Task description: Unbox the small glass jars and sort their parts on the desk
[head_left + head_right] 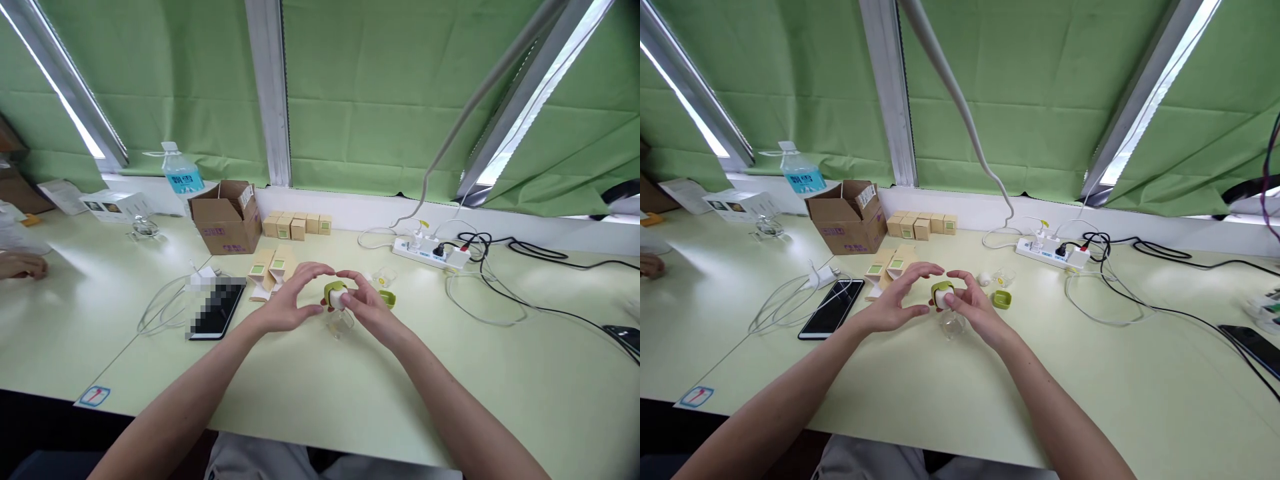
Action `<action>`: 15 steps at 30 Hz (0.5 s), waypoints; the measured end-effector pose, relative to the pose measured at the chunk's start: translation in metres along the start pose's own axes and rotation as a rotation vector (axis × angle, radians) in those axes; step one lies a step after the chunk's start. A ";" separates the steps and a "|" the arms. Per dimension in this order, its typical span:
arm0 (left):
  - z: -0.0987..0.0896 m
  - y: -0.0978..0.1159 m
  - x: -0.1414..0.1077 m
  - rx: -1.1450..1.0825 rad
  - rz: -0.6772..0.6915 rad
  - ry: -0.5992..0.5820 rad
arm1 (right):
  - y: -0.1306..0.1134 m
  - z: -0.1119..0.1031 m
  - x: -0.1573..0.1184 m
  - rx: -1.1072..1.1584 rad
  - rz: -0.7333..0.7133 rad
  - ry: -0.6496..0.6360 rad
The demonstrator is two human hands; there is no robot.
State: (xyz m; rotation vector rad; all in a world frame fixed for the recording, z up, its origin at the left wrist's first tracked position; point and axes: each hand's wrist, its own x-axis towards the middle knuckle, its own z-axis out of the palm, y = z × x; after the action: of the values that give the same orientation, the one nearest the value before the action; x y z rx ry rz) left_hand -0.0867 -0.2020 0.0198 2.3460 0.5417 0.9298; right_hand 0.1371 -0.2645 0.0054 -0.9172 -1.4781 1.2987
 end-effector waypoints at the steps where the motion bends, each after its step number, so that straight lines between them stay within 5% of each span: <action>1: 0.006 0.004 0.000 -0.047 -0.007 -0.014 | 0.000 -0.001 -0.001 0.043 0.003 0.001; 7: 0.036 0.011 -0.003 -0.218 -0.077 0.112 | 0.006 0.009 -0.005 0.114 0.010 0.032; 10: 0.038 0.007 -0.004 -0.186 -0.133 0.177 | 0.006 0.009 -0.010 -0.070 0.003 0.123; 15: 0.035 0.004 -0.003 -0.150 -0.110 0.199 | 0.001 0.005 -0.017 -0.425 -0.218 0.373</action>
State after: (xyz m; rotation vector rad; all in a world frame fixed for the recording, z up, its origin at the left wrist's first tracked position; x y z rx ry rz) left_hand -0.0624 -0.2188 -0.0005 2.0822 0.6493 1.1187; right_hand 0.1369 -0.2818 0.0016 -1.1602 -1.5243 0.6201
